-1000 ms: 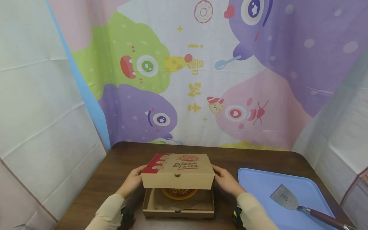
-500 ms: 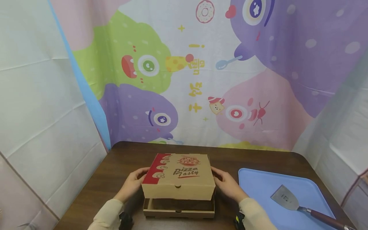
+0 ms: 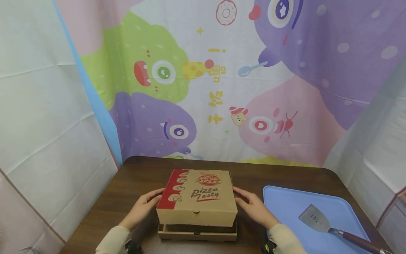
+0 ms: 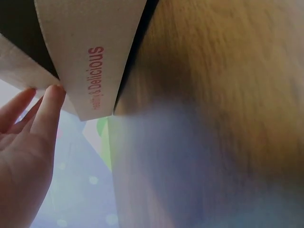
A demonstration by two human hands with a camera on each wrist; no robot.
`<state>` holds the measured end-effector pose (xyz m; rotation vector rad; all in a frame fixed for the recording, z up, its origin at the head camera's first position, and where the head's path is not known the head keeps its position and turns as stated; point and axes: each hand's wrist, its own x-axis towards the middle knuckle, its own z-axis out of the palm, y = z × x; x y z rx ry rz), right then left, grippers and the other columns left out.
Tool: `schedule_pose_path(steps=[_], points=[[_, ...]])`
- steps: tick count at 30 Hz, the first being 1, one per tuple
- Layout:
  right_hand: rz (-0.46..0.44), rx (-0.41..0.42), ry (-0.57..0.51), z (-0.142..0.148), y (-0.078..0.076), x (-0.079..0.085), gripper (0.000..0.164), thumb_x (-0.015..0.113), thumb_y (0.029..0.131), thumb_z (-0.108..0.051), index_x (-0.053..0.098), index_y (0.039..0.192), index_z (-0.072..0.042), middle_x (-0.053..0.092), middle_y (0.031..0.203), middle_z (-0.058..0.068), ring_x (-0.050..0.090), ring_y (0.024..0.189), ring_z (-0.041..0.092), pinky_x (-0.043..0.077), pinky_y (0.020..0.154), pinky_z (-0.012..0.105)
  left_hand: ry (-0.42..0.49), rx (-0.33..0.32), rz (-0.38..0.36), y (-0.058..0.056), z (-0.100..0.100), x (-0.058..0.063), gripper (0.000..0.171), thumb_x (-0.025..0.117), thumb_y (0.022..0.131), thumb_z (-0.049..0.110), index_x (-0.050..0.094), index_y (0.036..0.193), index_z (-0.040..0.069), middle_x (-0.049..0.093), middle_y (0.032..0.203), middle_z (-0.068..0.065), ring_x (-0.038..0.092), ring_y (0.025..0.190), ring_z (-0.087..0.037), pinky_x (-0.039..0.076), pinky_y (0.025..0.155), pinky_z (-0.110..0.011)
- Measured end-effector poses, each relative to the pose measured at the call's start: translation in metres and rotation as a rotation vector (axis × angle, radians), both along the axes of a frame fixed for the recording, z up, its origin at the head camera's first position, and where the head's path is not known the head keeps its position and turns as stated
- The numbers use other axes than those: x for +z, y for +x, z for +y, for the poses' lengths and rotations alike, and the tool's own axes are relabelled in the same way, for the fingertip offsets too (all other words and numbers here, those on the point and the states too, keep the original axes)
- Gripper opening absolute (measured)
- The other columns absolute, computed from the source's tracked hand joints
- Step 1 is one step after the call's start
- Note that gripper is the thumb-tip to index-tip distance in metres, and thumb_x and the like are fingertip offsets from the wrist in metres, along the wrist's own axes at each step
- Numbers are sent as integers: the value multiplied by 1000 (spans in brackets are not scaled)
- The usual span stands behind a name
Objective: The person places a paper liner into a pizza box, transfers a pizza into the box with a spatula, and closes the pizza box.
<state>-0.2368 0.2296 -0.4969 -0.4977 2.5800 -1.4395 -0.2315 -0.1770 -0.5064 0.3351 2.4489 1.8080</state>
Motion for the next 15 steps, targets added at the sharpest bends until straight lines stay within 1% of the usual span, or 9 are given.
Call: schedule_pose_path(steps=[2,4,6,8,10,12,15], points=[[-1,16,-3,1,3,2,56,49,102,-36,41,149,-6,46,149,18,45,135,41,45,103,51,30,-54,-34,2,-3,2,52,48,103,31,44,144,-1,51,144,-23,53,129,-36,48,104,-42],[-14,32,-16,2,6,5,54,49,102,-34,41,149,-6,46,149,17,45,135,40,47,102,42,35,-94,-61,5,-6,4,54,47,103,32,41,147,0,48,146,-23,52,130,-35,47,104,-40],[-30,61,-43,3,9,8,54,50,102,-30,40,149,-5,44,150,19,44,135,41,47,100,31,18,-122,-71,8,-8,6,55,49,103,32,39,148,3,48,147,-21,52,130,-33,46,105,-39],[-52,109,-76,4,11,10,56,51,102,-26,37,150,-1,41,151,23,43,135,44,47,96,22,-4,-147,-75,10,-9,7,57,51,102,31,37,150,4,47,148,-21,52,130,-31,46,104,-37],[-70,154,-103,4,13,11,59,53,101,-24,33,150,1,37,151,27,42,135,46,48,94,17,-13,-177,-82,11,-10,7,60,54,100,30,35,151,5,44,149,-21,51,130,-32,47,102,-33],[-75,192,-106,5,16,12,63,56,100,-22,30,150,4,35,151,30,42,134,48,50,95,22,-6,-210,-96,13,-11,7,64,56,99,29,31,152,4,41,151,-23,48,133,-35,48,99,-29],[-74,220,-82,5,19,12,69,61,97,-22,28,151,4,32,152,32,41,134,49,50,100,33,12,-258,-115,14,-12,6,74,62,96,28,24,155,3,35,154,-23,41,138,-40,46,98,-22]])
